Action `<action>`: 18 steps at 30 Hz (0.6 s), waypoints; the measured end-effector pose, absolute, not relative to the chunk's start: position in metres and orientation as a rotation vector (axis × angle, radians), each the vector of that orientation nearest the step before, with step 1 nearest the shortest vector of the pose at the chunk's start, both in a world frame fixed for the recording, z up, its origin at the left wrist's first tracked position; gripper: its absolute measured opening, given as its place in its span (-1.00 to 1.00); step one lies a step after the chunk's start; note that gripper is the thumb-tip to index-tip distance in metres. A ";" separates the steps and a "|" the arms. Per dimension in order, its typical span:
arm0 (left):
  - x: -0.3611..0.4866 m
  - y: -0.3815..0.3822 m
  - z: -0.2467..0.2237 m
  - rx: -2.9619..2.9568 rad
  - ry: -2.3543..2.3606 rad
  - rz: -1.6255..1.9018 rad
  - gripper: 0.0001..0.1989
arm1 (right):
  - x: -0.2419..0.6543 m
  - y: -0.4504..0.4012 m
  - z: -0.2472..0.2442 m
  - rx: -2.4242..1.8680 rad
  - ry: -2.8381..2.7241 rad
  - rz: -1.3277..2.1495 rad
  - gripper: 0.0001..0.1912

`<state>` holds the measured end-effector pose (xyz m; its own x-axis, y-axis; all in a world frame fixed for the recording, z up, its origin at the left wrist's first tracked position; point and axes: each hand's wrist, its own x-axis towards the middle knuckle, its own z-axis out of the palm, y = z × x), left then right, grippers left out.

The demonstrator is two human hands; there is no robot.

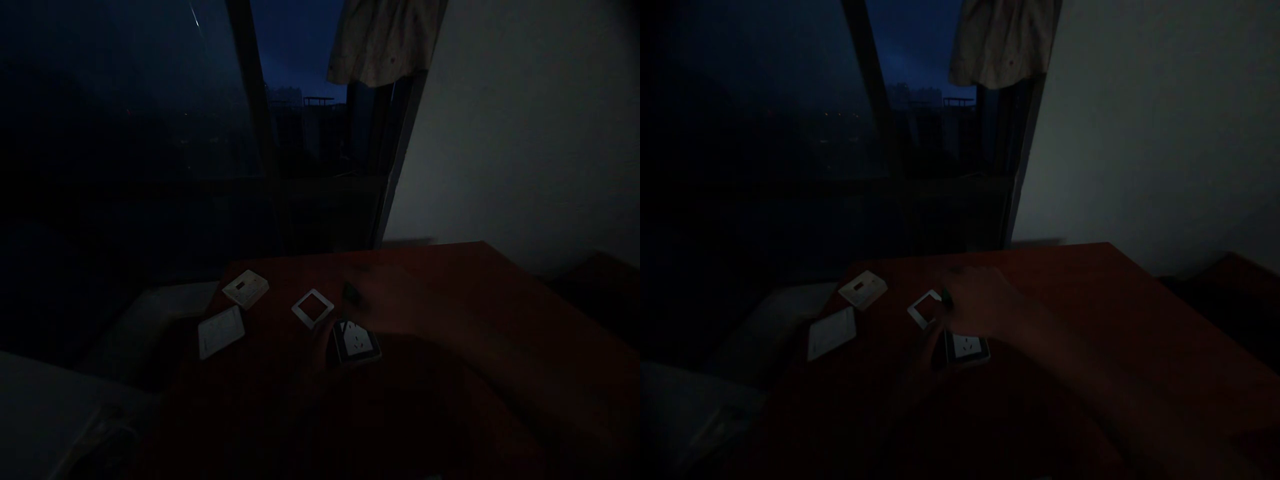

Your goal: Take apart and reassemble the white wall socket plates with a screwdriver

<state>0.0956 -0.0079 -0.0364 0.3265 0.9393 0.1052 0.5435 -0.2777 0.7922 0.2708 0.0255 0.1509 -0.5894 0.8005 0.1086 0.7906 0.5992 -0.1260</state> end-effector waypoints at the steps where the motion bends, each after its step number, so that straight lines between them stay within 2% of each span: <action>1: 0.096 -0.008 -0.038 1.935 1.307 0.773 -0.16 | 0.270 0.026 0.150 -1.424 -2.655 0.000 -0.63; 4: 0.096 -0.008 -0.042 1.935 1.311 0.773 -0.18 | 0.269 0.028 0.149 -1.542 -2.659 -0.118 -0.60; 7: 0.096 -0.009 -0.045 1.950 1.278 0.786 -0.19 | 0.274 0.029 0.150 -1.368 -2.704 0.070 -0.69; 11: 0.096 -0.010 -0.047 1.965 1.270 0.826 -0.18 | 0.280 0.029 0.153 -1.165 -2.708 0.310 -0.58; 16: 0.095 -0.009 -0.048 1.994 1.281 0.808 -0.19 | 0.279 0.031 0.151 -1.383 -2.675 0.133 -0.66; 18: 0.095 -0.008 -0.049 1.995 1.284 0.802 -0.18 | 0.280 0.031 0.149 -1.290 -2.683 0.209 -0.71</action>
<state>0.0952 -0.0082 -0.0488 0.3408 0.9272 0.1553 0.5465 -0.3298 0.7698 0.2795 0.0313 0.1492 -0.6160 0.7836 0.0807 0.7616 0.6186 -0.1932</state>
